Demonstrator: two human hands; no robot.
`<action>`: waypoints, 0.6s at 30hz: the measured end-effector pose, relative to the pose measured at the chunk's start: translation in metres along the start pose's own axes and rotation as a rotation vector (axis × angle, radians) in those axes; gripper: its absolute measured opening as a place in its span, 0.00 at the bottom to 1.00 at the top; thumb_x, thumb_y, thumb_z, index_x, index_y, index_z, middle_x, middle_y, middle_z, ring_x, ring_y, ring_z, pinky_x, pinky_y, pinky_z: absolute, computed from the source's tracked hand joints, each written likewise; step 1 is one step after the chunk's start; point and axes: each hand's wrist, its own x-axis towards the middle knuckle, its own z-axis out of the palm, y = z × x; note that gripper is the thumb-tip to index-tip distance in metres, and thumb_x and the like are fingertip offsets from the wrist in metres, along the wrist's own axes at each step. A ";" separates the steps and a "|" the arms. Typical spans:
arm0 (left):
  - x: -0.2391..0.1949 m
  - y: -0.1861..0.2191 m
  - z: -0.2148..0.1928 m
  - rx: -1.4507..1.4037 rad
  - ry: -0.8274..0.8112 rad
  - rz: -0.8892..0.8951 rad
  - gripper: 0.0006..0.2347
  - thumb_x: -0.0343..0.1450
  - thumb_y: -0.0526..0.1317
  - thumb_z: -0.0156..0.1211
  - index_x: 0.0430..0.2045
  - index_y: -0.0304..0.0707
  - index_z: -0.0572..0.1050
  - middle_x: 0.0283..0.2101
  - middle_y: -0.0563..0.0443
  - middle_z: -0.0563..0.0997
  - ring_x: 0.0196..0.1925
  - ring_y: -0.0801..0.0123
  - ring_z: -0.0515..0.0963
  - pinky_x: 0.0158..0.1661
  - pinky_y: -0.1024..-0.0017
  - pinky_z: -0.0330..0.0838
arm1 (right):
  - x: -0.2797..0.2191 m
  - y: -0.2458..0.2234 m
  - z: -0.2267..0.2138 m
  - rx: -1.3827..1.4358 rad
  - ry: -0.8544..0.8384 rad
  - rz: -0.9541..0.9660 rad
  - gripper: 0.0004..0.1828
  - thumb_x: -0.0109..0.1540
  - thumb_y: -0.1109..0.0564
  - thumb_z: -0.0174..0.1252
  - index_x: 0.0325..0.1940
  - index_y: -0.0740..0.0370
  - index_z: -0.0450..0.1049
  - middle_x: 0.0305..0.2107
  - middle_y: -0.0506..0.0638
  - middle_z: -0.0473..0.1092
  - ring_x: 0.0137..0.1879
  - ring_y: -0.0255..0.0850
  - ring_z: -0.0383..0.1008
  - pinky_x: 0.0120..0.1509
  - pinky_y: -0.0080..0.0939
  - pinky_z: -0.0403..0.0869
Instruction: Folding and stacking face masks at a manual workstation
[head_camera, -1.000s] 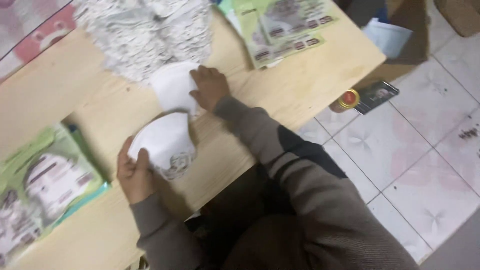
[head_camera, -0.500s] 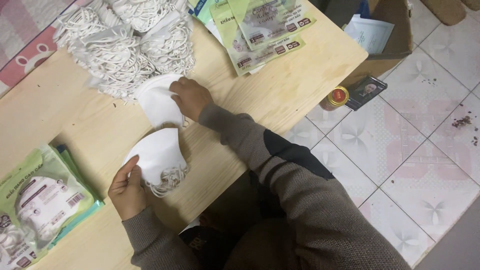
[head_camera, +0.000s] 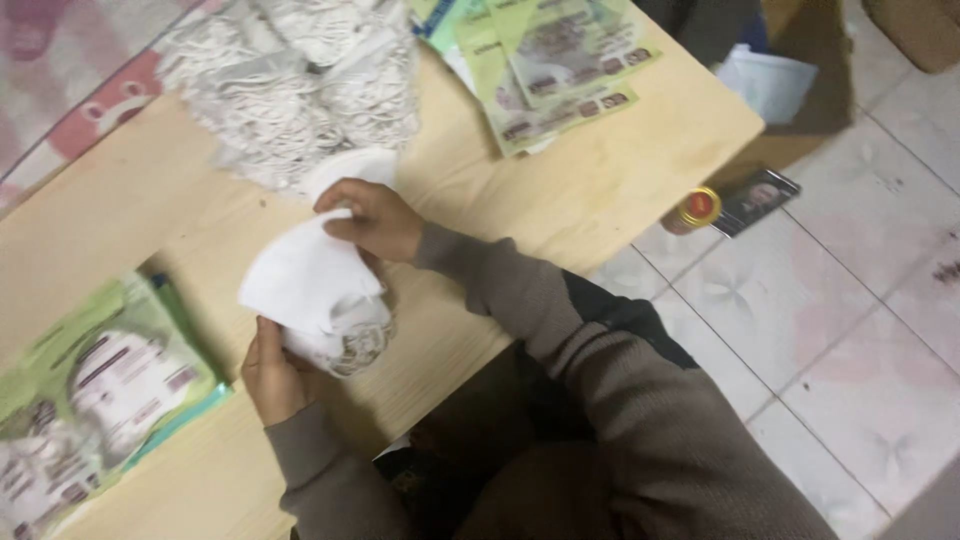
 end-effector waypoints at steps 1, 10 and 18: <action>-0.001 0.004 0.005 -0.007 0.023 0.014 0.13 0.77 0.45 0.60 0.45 0.32 0.78 0.42 0.42 0.81 0.43 0.64 0.84 0.46 0.62 0.81 | -0.001 0.008 0.001 0.011 -0.025 -0.005 0.16 0.60 0.58 0.68 0.52 0.58 0.78 0.45 0.59 0.78 0.58 0.50 0.77 0.65 0.55 0.72; -0.023 0.028 0.034 -0.346 0.051 -0.090 0.17 0.78 0.47 0.54 0.44 0.26 0.78 0.44 0.33 0.83 0.47 0.49 0.84 0.51 0.48 0.78 | -0.021 0.006 0.010 -0.066 -0.135 0.251 0.11 0.63 0.65 0.59 0.49 0.59 0.80 0.46 0.60 0.77 0.22 0.40 0.76 0.17 0.33 0.74; 0.004 -0.018 0.007 -0.217 -0.019 -0.082 0.08 0.75 0.39 0.59 0.41 0.32 0.81 0.39 0.40 0.84 0.44 0.61 0.84 0.47 0.62 0.82 | -0.018 -0.017 -0.001 -0.428 -0.173 0.196 0.08 0.61 0.59 0.66 0.45 0.57 0.82 0.41 0.58 0.79 0.49 0.55 0.80 0.45 0.52 0.81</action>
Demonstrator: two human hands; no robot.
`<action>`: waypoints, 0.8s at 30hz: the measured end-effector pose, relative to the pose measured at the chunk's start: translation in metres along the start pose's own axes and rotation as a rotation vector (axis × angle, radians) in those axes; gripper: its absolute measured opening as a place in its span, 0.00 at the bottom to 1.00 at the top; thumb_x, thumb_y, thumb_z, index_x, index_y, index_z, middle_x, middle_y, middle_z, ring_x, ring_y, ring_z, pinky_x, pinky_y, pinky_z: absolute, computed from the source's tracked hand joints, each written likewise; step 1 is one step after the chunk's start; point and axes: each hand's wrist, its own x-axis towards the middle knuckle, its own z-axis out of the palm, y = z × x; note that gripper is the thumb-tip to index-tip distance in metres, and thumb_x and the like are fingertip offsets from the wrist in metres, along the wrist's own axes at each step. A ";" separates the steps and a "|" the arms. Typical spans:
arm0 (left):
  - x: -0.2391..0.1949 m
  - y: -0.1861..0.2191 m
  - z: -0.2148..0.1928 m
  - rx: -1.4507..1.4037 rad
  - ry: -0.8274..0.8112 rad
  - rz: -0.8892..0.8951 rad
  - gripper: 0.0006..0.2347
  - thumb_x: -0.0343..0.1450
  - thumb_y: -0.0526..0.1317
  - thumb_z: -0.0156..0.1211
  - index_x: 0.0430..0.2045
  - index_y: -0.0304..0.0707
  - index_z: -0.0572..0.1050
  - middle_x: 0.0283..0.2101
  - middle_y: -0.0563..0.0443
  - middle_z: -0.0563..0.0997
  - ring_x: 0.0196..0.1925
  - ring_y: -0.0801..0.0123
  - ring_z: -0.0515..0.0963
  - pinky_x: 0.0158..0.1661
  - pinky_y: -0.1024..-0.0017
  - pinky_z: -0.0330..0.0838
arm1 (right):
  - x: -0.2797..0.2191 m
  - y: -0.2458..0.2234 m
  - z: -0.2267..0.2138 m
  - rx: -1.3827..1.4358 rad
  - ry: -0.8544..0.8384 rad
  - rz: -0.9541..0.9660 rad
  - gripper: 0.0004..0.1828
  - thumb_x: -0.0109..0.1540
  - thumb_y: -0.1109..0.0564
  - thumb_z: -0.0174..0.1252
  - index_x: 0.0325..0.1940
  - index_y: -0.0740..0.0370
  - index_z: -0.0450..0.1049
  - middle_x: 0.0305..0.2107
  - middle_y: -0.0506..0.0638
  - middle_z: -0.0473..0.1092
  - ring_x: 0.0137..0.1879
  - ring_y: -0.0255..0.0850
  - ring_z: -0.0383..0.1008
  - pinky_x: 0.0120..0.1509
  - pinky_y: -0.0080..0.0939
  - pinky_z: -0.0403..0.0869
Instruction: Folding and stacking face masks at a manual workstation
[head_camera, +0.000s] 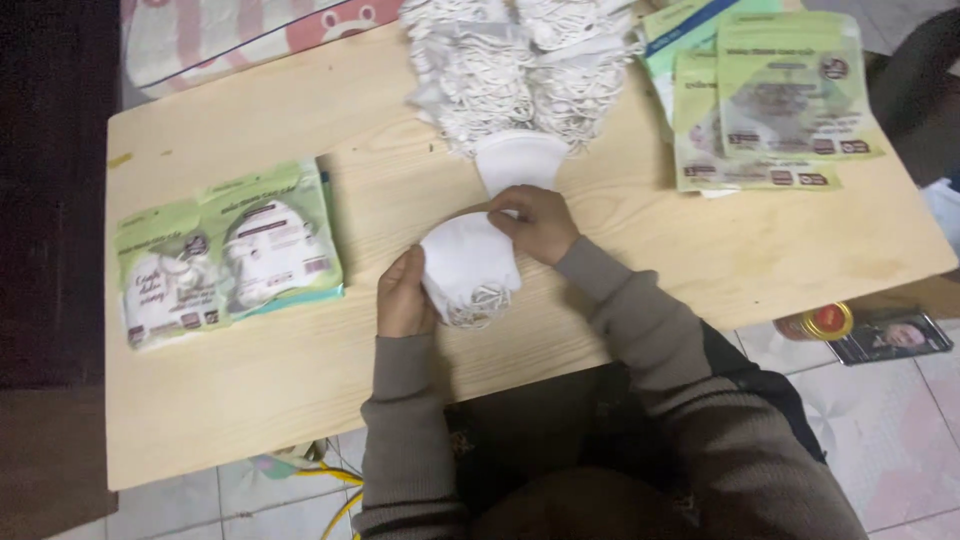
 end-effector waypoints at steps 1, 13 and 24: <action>0.005 -0.004 -0.005 -0.003 0.011 0.005 0.08 0.75 0.39 0.59 0.41 0.32 0.81 0.39 0.40 0.84 0.44 0.61 0.84 0.47 0.62 0.82 | -0.001 -0.003 -0.001 0.002 -0.011 -0.003 0.08 0.61 0.59 0.66 0.45 0.57 0.82 0.41 0.58 0.79 0.49 0.55 0.80 0.45 0.52 0.81; 0.004 0.014 -0.013 -0.018 0.002 -0.120 0.08 0.73 0.40 0.64 0.35 0.33 0.83 0.36 0.40 0.83 0.40 0.60 0.83 0.44 0.58 0.80 | -0.010 -0.037 -0.011 -0.347 -0.139 -0.039 0.09 0.67 0.56 0.59 0.50 0.55 0.80 0.45 0.56 0.75 0.53 0.54 0.78 0.53 0.52 0.81; 0.076 -0.072 -0.094 -0.273 -0.149 -0.433 0.11 0.70 0.45 0.61 0.28 0.36 0.83 0.29 0.41 0.85 0.40 0.58 0.86 0.48 0.61 0.81 | -0.005 -0.002 0.000 -0.026 -0.162 0.138 0.07 0.64 0.59 0.63 0.46 0.60 0.78 0.36 0.65 0.76 0.45 0.58 0.80 0.42 0.54 0.83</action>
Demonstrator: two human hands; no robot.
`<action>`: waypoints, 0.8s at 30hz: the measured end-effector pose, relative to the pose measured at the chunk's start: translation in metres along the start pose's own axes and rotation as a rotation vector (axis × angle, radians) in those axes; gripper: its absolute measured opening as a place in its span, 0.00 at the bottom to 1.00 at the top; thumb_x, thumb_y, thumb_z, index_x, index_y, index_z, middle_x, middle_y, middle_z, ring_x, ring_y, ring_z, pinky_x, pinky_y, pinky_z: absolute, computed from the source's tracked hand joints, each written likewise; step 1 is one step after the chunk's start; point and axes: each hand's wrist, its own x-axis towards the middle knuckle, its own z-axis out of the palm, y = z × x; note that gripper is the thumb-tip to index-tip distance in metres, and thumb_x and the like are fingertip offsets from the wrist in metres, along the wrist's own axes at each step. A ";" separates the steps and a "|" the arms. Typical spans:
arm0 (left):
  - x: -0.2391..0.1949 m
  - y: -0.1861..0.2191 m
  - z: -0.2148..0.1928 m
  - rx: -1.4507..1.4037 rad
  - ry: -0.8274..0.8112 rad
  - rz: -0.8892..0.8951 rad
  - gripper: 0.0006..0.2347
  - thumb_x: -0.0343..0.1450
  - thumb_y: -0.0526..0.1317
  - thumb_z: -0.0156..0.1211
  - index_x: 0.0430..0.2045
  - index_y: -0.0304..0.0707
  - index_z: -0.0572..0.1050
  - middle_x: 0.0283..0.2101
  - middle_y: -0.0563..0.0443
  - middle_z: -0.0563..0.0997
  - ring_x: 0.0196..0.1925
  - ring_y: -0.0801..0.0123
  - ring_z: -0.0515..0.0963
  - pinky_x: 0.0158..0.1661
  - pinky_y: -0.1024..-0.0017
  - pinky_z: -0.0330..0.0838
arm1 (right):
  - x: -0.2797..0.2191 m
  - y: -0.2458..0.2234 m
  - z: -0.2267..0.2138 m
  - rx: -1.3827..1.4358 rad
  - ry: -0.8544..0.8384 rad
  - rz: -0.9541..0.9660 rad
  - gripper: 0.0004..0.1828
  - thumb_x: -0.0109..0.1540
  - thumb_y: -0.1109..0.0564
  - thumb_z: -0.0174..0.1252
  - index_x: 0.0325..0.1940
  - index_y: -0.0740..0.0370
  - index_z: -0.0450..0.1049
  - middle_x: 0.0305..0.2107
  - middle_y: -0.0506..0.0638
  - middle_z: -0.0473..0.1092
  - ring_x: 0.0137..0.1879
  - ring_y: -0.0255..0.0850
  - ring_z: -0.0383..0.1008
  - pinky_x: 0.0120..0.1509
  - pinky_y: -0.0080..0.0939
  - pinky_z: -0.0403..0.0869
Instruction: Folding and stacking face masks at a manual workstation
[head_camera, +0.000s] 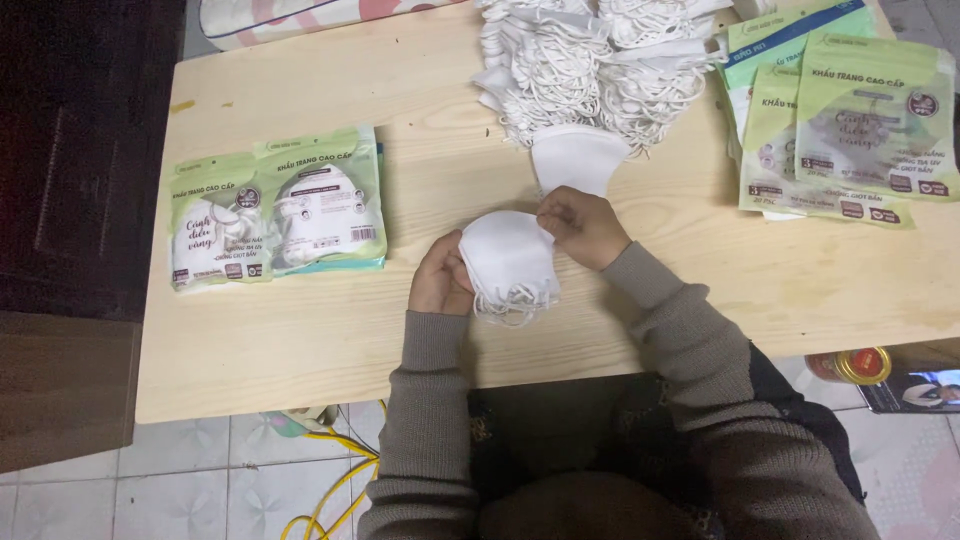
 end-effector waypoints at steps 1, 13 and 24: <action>-0.018 0.009 0.026 0.000 0.000 0.000 0.11 0.70 0.45 0.61 0.28 0.36 0.83 0.29 0.41 0.85 0.40 0.58 0.86 0.48 0.61 0.81 | -0.001 -0.001 0.000 0.000 0.000 0.000 0.07 0.64 0.59 0.63 0.46 0.60 0.78 0.36 0.65 0.76 0.45 0.58 0.80 0.42 0.54 0.83; -0.065 0.024 0.089 0.185 -0.094 0.118 0.10 0.74 0.43 0.59 0.39 0.39 0.83 0.39 0.42 0.85 0.43 0.61 0.84 0.48 0.62 0.80 | -0.005 -0.021 0.000 -0.131 -0.016 -0.056 0.09 0.66 0.54 0.61 0.49 0.58 0.77 0.39 0.61 0.76 0.47 0.55 0.80 0.45 0.53 0.82; -0.063 0.006 0.092 0.480 0.038 0.326 0.10 0.78 0.39 0.54 0.38 0.31 0.81 0.32 0.44 0.84 0.34 0.69 0.83 0.38 0.72 0.81 | -0.019 -0.036 0.032 -0.232 0.131 -0.710 0.17 0.61 0.51 0.69 0.54 0.51 0.80 0.50 0.58 0.74 0.55 0.57 0.76 0.58 0.53 0.75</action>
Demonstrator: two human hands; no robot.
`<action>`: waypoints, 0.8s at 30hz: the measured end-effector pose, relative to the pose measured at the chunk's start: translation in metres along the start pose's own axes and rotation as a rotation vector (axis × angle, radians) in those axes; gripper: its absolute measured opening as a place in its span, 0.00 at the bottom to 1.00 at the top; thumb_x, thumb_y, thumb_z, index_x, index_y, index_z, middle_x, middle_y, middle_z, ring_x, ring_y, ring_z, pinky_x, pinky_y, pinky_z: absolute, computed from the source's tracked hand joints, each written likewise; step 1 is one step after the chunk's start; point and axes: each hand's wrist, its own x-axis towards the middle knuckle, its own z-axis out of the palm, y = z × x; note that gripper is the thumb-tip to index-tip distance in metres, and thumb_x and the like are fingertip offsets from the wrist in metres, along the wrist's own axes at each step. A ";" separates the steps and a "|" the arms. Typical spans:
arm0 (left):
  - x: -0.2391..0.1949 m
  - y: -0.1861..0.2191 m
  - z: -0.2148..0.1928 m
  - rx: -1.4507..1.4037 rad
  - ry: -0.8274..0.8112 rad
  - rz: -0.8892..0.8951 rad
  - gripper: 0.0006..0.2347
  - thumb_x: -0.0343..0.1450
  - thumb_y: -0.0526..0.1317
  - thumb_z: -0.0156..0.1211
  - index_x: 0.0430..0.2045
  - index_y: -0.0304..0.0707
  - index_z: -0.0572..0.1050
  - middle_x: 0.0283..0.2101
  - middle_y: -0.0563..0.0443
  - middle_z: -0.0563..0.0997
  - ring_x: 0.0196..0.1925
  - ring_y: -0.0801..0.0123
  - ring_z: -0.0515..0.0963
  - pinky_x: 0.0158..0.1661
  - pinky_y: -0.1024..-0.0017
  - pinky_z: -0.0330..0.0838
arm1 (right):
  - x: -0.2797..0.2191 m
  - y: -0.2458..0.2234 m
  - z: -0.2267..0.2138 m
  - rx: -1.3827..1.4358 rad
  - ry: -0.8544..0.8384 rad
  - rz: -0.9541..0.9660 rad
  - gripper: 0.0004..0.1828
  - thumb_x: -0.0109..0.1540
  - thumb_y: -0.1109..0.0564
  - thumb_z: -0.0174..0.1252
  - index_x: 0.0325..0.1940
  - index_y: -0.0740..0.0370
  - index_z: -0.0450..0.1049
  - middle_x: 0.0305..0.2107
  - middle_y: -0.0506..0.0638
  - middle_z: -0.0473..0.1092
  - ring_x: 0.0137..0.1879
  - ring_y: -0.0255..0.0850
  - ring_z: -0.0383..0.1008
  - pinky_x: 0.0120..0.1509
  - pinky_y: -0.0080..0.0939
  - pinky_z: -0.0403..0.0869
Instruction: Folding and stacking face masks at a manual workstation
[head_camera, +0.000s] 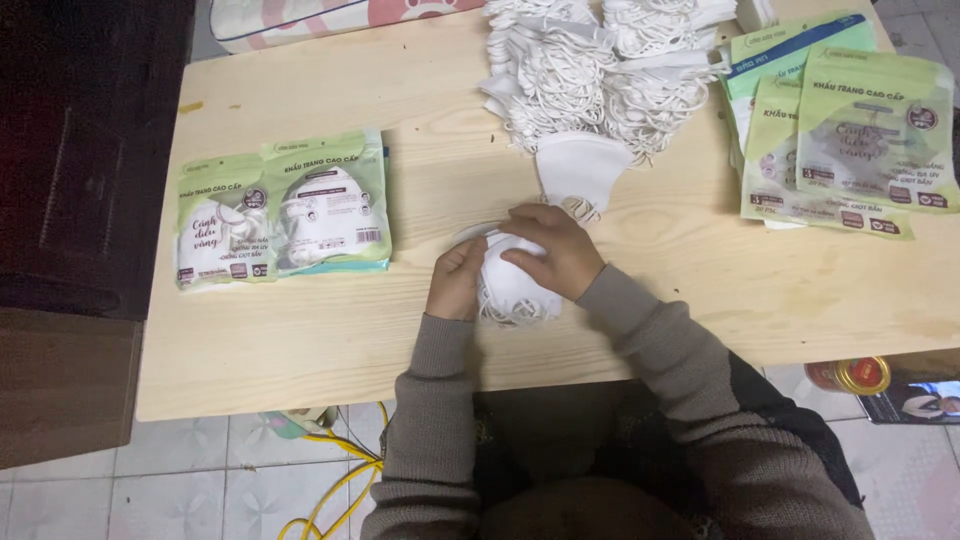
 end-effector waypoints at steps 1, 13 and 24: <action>0.002 -0.004 -0.002 -0.001 0.001 0.000 0.10 0.78 0.39 0.54 0.38 0.31 0.81 0.32 0.44 0.84 0.34 0.69 0.83 0.38 0.72 0.81 | 0.002 -0.004 -0.002 0.001 -0.001 -0.001 0.17 0.61 0.51 0.69 0.54 0.51 0.80 0.50 0.58 0.74 0.55 0.57 0.76 0.58 0.53 0.75; 0.015 -0.020 -0.015 0.266 0.120 0.003 0.11 0.77 0.43 0.56 0.40 0.34 0.82 0.34 0.42 0.84 0.36 0.67 0.83 0.36 0.71 0.79 | 0.005 0.008 -0.013 0.033 -0.031 -0.124 0.09 0.65 0.55 0.61 0.48 0.48 0.82 0.47 0.50 0.77 0.57 0.53 0.76 0.61 0.54 0.71; -0.013 0.019 0.011 0.254 0.071 0.323 0.08 0.77 0.41 0.59 0.39 0.41 0.85 0.35 0.48 0.85 0.42 0.75 0.78 0.42 0.72 0.78 | 0.015 -0.002 -0.050 0.448 -0.195 0.471 0.09 0.61 0.63 0.65 0.46 0.64 0.81 0.34 0.62 0.79 0.50 0.55 0.80 0.56 0.60 0.77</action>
